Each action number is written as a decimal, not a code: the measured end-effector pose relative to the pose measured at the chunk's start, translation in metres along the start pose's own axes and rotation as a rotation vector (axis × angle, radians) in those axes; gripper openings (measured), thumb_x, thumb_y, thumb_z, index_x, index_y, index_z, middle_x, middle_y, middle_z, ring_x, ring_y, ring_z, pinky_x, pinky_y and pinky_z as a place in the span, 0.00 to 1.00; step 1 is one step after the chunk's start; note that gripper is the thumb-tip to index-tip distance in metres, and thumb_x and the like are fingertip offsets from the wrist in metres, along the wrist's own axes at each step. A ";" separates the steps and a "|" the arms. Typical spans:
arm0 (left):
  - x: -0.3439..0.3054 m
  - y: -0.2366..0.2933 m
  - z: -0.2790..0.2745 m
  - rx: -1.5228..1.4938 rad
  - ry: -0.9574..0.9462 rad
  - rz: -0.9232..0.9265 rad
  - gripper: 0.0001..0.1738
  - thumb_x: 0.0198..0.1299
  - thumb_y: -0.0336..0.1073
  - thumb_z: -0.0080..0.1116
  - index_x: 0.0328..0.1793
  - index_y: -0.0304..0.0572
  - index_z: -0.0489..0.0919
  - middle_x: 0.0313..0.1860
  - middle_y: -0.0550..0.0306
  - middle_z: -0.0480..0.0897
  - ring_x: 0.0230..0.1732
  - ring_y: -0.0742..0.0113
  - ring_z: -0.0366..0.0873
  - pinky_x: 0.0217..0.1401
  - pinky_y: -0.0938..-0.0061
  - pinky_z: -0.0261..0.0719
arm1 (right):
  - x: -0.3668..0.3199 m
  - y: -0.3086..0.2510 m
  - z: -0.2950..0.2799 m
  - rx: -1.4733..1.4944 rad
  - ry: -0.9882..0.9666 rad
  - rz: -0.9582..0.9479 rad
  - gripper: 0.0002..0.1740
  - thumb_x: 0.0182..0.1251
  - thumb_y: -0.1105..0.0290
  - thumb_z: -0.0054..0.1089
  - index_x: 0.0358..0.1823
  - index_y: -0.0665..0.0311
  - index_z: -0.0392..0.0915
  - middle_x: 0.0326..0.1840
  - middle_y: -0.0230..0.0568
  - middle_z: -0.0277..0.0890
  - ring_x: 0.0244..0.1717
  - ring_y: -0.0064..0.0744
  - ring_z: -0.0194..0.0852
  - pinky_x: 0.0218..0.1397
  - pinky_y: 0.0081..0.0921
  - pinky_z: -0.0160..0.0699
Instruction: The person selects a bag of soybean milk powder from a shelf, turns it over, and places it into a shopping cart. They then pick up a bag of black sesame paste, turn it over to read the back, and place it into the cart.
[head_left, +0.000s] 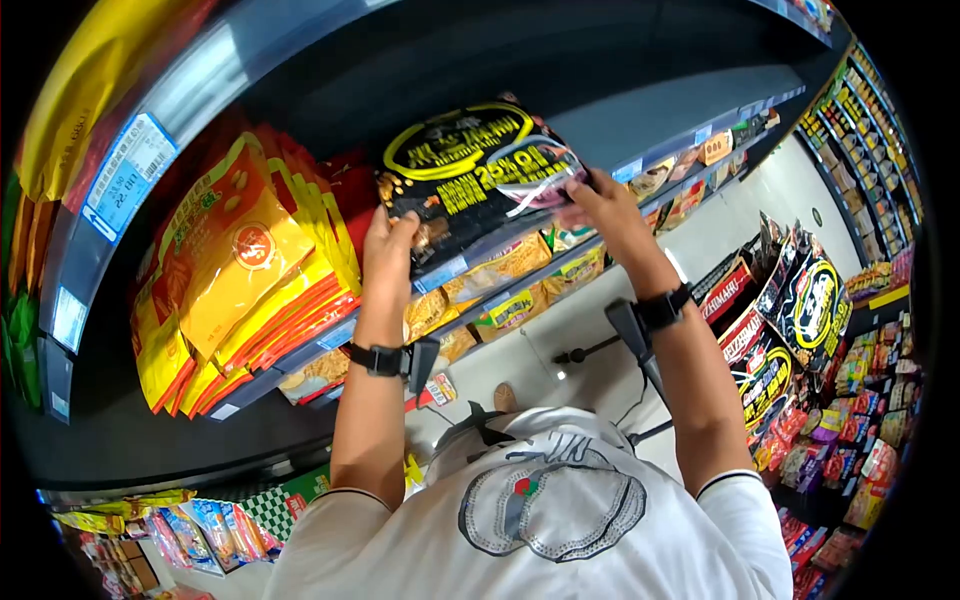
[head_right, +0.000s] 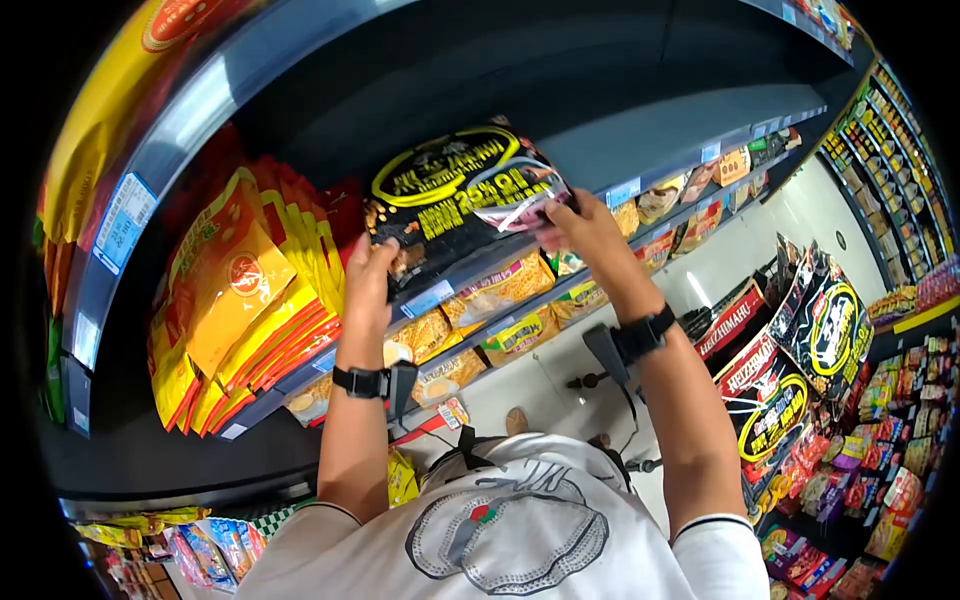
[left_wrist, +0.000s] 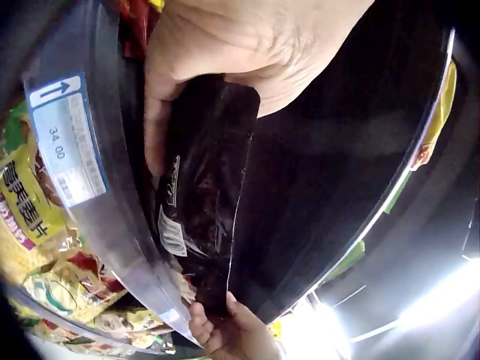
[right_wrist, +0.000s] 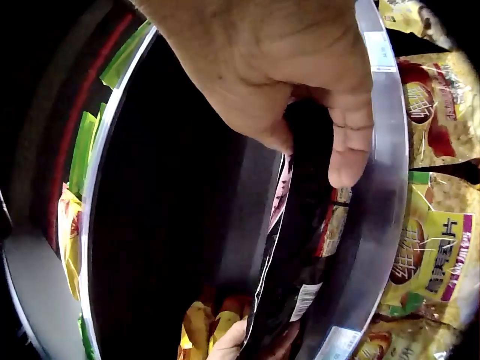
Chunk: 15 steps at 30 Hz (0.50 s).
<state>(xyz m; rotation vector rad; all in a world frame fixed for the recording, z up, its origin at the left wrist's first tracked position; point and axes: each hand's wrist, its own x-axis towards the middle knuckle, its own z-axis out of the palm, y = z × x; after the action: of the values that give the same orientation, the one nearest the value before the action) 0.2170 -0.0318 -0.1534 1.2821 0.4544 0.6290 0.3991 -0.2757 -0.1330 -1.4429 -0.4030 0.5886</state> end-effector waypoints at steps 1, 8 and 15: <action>0.005 -0.001 -0.002 0.013 0.028 0.015 0.17 0.69 0.32 0.58 0.62 0.37 0.78 0.47 0.60 0.86 0.43 0.75 0.81 0.51 0.77 0.77 | 0.012 0.004 0.002 -0.074 -0.001 -0.015 0.22 0.76 0.62 0.59 0.60 0.74 0.75 0.45 0.43 0.85 0.37 0.29 0.85 0.36 0.25 0.86; 0.018 -0.019 -0.022 0.249 0.095 0.127 0.18 0.70 0.33 0.56 0.63 0.35 0.76 0.49 0.59 0.84 0.46 0.74 0.78 0.55 0.75 0.75 | 0.037 -0.013 0.019 -0.568 0.076 0.045 0.28 0.74 0.49 0.59 0.55 0.71 0.80 0.38 0.45 0.84 0.28 0.30 0.82 0.30 0.29 0.81; 0.003 -0.018 -0.014 0.975 0.308 0.486 0.30 0.72 0.40 0.56 0.76 0.35 0.68 0.71 0.33 0.72 0.71 0.39 0.70 0.74 0.58 0.67 | 0.053 0.029 0.005 -0.940 0.202 -0.318 0.31 0.68 0.46 0.65 0.56 0.68 0.81 0.46 0.58 0.82 0.51 0.61 0.81 0.56 0.46 0.79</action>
<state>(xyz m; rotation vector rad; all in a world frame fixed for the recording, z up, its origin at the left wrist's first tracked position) 0.2133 -0.0225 -0.1742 2.2726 0.7584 1.0864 0.4340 -0.2390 -0.1665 -2.2420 -0.7893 -0.0484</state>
